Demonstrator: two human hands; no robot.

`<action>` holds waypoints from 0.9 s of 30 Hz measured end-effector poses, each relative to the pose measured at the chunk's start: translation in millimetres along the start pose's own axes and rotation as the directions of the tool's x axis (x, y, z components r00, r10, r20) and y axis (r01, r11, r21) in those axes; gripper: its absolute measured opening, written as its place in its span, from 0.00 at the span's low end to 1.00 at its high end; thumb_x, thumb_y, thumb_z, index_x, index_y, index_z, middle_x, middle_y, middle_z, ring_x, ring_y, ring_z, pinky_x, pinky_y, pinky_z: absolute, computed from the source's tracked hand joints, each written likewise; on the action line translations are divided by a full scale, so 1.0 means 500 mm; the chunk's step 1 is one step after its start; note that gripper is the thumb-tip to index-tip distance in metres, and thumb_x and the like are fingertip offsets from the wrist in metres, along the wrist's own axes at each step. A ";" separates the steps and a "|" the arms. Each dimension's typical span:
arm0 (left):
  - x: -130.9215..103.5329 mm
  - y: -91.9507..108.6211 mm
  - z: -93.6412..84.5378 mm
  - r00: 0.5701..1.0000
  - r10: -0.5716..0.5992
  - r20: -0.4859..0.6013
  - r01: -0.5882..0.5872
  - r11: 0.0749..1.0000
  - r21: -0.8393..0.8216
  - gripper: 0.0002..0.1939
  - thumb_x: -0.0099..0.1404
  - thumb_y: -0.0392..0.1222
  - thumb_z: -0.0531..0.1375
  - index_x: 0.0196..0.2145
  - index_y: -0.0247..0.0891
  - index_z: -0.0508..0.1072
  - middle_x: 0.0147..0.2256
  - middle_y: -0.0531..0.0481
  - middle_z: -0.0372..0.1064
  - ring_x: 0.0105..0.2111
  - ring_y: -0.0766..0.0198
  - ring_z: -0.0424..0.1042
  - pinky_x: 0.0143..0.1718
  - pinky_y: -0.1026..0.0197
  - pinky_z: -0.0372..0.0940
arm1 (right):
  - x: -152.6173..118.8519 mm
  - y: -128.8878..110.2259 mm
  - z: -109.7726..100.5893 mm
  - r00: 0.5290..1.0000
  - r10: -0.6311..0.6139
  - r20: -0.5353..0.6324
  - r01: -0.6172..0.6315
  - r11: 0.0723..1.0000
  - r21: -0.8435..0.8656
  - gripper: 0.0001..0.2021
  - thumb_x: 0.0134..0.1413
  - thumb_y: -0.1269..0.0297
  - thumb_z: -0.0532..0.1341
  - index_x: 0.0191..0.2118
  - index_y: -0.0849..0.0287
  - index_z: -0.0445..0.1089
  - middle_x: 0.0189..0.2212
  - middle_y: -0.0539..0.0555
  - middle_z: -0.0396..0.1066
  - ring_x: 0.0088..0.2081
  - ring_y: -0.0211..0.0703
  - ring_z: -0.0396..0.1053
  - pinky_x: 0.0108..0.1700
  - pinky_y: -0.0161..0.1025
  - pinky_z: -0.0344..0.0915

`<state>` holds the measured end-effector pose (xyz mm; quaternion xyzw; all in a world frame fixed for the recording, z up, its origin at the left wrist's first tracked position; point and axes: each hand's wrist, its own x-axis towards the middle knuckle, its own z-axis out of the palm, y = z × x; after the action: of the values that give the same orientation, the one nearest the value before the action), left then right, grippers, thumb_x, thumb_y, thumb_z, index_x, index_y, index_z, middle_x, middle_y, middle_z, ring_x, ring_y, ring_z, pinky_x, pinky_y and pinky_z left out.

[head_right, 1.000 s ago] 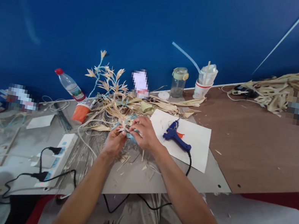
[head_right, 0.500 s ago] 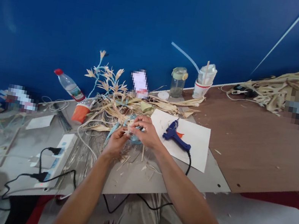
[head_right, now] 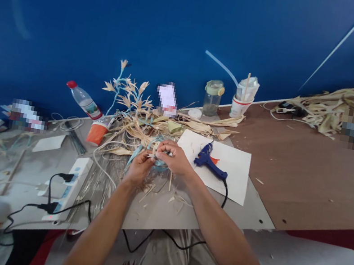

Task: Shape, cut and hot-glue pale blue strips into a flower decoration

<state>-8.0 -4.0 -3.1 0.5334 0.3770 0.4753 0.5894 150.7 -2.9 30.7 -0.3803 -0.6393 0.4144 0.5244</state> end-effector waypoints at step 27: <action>-0.006 0.014 0.005 1.000 0.024 0.005 -0.024 0.988 0.156 0.11 0.53 0.45 0.63 0.31 0.36 0.71 0.26 0.53 0.66 0.26 0.69 0.62 0.31 0.64 0.58 | 0.008 0.018 -0.026 0.988 0.153 0.031 -0.154 0.929 0.338 0.08 0.45 0.58 0.64 0.27 0.57 0.75 0.37 0.53 0.69 0.40 0.42 0.66 0.44 0.41 0.61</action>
<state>-7.4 -7.6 4.1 0.5830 0.4058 0.4506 0.5408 163.5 5.9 25.1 -0.3323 -0.5277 0.5587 0.5467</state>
